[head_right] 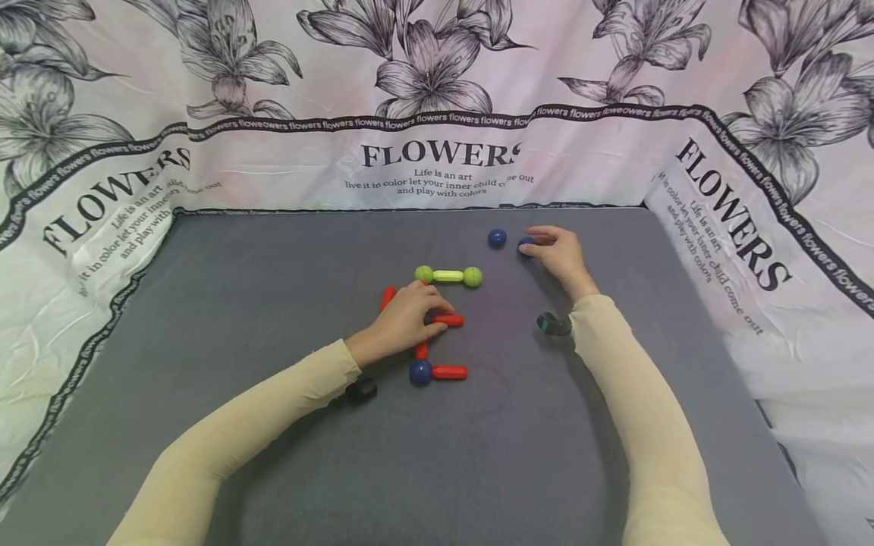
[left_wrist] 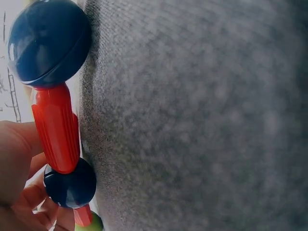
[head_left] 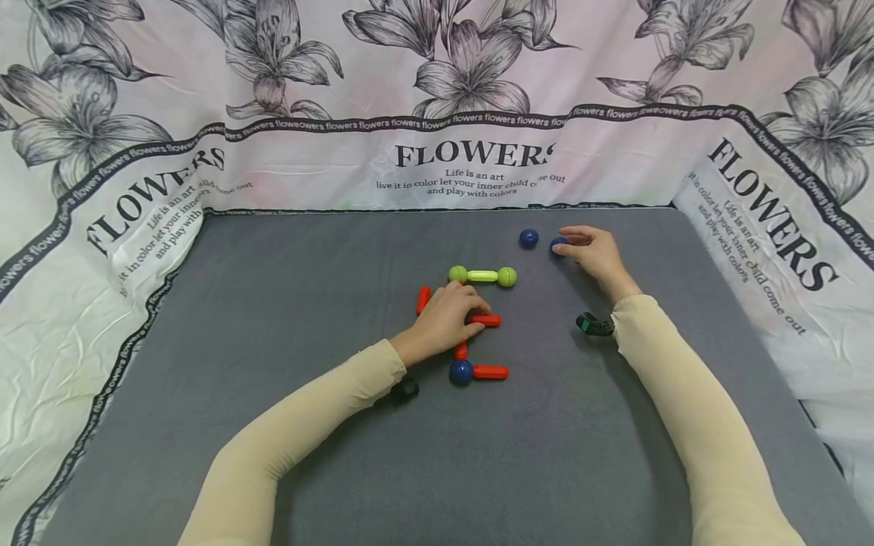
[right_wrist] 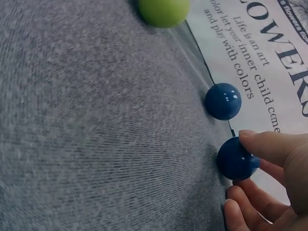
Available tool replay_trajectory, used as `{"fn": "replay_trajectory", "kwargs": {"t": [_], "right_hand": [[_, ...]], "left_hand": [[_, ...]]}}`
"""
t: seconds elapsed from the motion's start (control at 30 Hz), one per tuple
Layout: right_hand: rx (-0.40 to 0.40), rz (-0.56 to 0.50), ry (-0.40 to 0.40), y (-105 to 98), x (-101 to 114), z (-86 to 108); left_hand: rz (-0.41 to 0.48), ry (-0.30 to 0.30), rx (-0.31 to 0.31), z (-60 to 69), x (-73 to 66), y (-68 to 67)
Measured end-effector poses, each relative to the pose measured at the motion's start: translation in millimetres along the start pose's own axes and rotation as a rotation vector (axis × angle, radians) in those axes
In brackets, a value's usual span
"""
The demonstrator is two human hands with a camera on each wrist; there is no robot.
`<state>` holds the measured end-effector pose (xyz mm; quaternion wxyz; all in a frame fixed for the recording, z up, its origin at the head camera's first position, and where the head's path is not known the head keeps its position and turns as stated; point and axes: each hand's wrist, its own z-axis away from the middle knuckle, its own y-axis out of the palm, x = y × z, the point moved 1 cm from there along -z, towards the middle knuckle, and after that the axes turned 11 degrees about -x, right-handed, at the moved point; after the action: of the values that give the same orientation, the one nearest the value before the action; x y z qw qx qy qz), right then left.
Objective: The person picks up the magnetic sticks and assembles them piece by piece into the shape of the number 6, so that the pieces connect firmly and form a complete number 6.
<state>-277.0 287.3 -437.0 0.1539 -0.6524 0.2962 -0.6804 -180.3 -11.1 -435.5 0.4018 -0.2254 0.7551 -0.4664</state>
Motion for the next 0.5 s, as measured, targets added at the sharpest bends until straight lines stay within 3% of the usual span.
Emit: {"fn": "replay_trajectory", "kwargs": {"t": [0.17, 0.5], "right_hand": [[-0.002, 0.056, -0.037, 2.0, -0.6, -1.4], [-0.016, 0.073, -0.062, 3.1, 2.7, 6.6]], "left_hand": [[-0.002, 0.001, -0.004, -0.3, 1.0, 0.7], [0.017, 0.001, -0.012, 0.6, 0.5, -1.2]]}}
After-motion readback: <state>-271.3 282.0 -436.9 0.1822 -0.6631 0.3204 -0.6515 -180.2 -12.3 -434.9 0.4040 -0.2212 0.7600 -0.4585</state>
